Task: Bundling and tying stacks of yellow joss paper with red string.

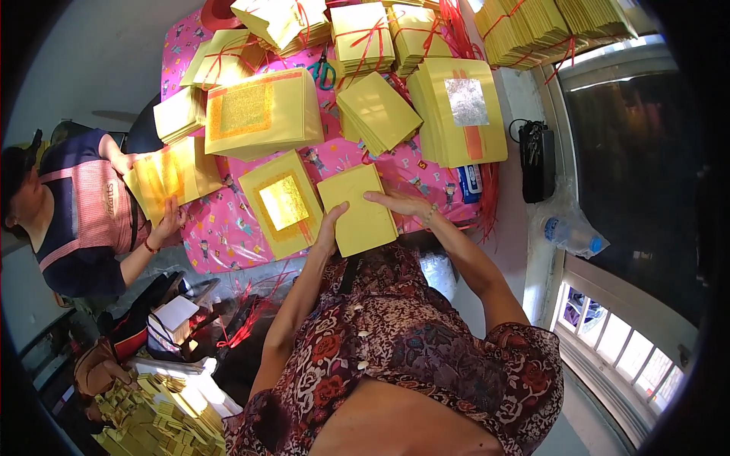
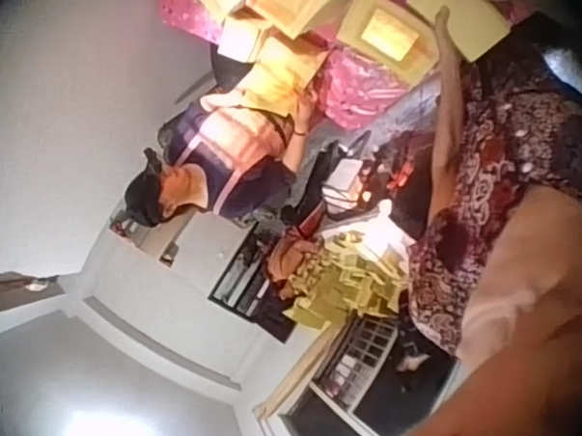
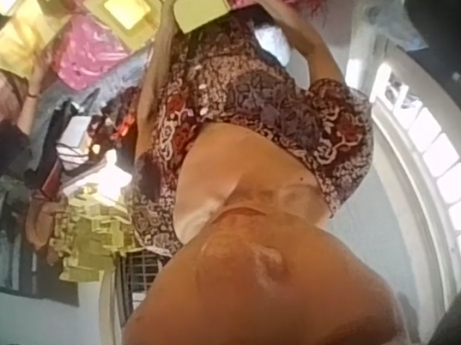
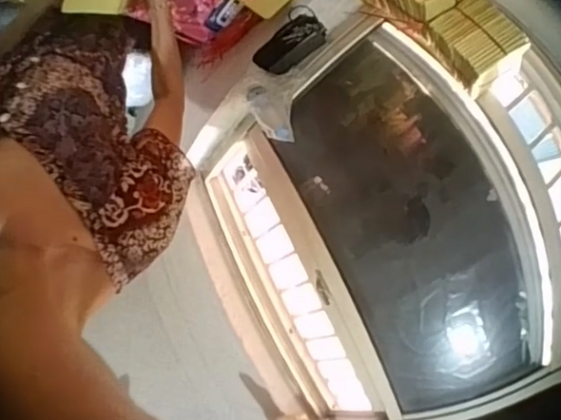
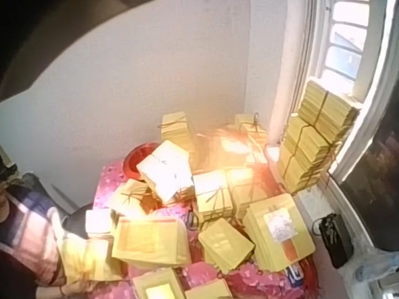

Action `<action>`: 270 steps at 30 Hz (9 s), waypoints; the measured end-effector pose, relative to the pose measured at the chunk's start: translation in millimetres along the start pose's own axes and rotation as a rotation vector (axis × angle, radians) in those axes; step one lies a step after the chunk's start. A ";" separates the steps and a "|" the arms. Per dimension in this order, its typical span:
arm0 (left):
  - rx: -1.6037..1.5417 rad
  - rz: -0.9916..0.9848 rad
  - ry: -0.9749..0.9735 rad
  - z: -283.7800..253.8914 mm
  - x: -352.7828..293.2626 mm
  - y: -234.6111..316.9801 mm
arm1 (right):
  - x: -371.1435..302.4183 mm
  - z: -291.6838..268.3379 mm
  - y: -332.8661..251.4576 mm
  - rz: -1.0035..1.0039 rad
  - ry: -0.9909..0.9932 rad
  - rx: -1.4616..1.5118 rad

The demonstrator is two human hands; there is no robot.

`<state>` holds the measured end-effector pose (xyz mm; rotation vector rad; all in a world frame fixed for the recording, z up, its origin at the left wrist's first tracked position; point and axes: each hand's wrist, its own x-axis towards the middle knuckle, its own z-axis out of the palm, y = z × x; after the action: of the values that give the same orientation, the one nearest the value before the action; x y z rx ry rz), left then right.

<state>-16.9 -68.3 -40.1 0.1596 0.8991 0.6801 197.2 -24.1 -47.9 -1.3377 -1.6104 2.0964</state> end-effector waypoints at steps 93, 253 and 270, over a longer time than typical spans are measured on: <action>-0.503 0.154 -0.794 123.9 -51.2 158.3 | -207.1 -27.0 -243.1 -0.538 0.827 -0.670; 1.588 1.042 0.139 42.8 -1.3 17.8 | -57.9 58.5 -90.4 -0.706 0.641 -0.630; 1.533 0.961 0.111 54.1 2.4 20.9 | -62.6 39.0 -88.7 -0.305 0.974 -0.981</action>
<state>15.5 -42.6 0.6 2.0286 1.2803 0.7128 173.0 -53.8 60.9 -1.7311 -2.0946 0.2166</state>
